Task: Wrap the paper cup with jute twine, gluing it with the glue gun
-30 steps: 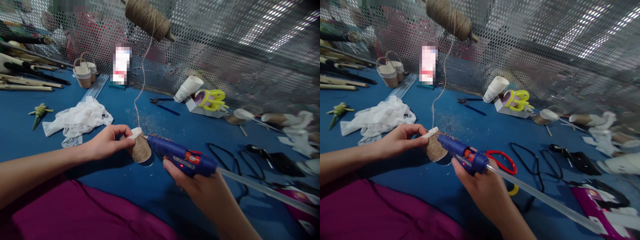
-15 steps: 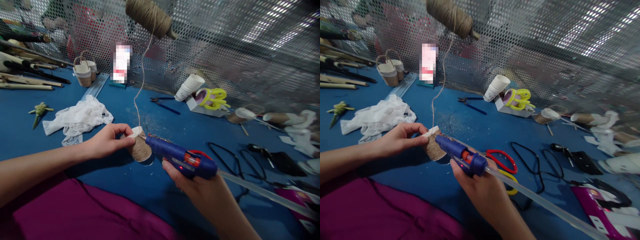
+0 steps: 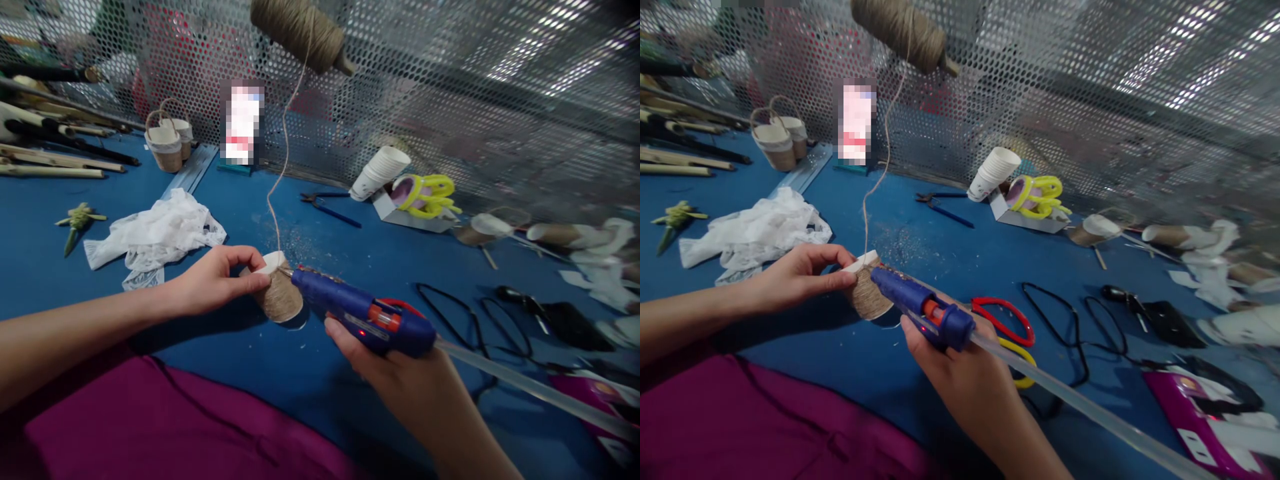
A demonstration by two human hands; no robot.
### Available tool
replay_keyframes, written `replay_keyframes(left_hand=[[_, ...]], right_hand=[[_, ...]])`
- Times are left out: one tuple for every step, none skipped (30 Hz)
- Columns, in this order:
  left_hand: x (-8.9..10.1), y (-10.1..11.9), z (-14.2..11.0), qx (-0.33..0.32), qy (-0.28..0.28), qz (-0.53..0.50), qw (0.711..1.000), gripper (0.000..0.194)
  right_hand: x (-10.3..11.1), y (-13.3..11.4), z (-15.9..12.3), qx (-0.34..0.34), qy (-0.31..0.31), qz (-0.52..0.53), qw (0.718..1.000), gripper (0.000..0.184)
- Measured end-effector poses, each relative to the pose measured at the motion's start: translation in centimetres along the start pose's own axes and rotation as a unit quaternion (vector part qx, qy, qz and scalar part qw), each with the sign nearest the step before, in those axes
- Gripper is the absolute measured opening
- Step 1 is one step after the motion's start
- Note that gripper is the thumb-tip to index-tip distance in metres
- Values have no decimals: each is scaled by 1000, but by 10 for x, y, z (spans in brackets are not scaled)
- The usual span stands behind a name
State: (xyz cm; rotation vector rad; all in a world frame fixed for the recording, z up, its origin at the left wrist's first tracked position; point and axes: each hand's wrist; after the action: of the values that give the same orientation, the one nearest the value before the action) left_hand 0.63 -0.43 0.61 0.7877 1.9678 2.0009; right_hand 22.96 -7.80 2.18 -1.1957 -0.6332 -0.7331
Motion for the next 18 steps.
replay_keyframes(left_hand=[[0,0,0,1,0,-1,1000,18],[0,0,0,2,0,-1,1000,18],[0,0,0,2,0,0,1000,18],[0,0,-1,1,0,2,1000,17],[0,0,-1,-2,0,3,1000,17],[0,0,-1,-4,1,5,1000,17],[0,0,-1,-6,2,7,1000,17],[0,0,-1,-6,3,7,1000,17],[0,0,0,-5,2,6,1000,17],[0,0,0,-4,0,4,1000,17],[0,0,0,-3,-2,3,1000,17],[0,0,0,-2,-3,3,1000,17],[0,0,-1,-2,-3,3,1000,17],[0,0,-1,-2,-3,4,1000,17],[0,0,-1,-2,-2,4,1000,17],[1,1,-1,-2,-2,4,1000,17],[1,1,-2,-2,-2,5,1000,17],[1,1,-2,-2,-3,7,1000,17]], right_hand=[[0,-2,1,3,-6,6,1000,21],[0,-3,1,7,-10,9,1000,19],[0,-4,1,7,-10,12,1000,19],[0,-5,1,5,-10,15,1000,18],[0,-5,0,1,-11,19,1000,18],[-1,-6,-1,-4,-14,25,1000,19],[0,-6,-1,-9,-15,31,999,19],[0,-7,-2,-12,-17,34,999,19],[1,-7,-2,-14,-17,32,999,19],[2,-8,-2,-14,-17,25,999,18],[3,-9,-2,-14,-18,17,1000,17],[4,-11,-1,-14,-19,9,1000,16],[5,-12,0,-13,-19,2,1000,15],[6,-13,0,-11,-21,-1,1000,15],[7,-14,1,-10,-23,0,1000,16],[8,-14,1,-9,-27,2,1000,17],[8,-15,1,-9,-30,1,1000,18],[8,-15,0,-12,-33,-1,999,18]])
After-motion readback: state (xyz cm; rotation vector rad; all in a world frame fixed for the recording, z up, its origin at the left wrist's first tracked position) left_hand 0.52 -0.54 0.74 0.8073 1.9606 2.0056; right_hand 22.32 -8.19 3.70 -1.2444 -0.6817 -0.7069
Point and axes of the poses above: each hand's wrist, its own z-axis towards the middle knuckle, its own x-axis out of the back of the hand, y = z × x, and after that the axes turned 1 degree about z, right-handed
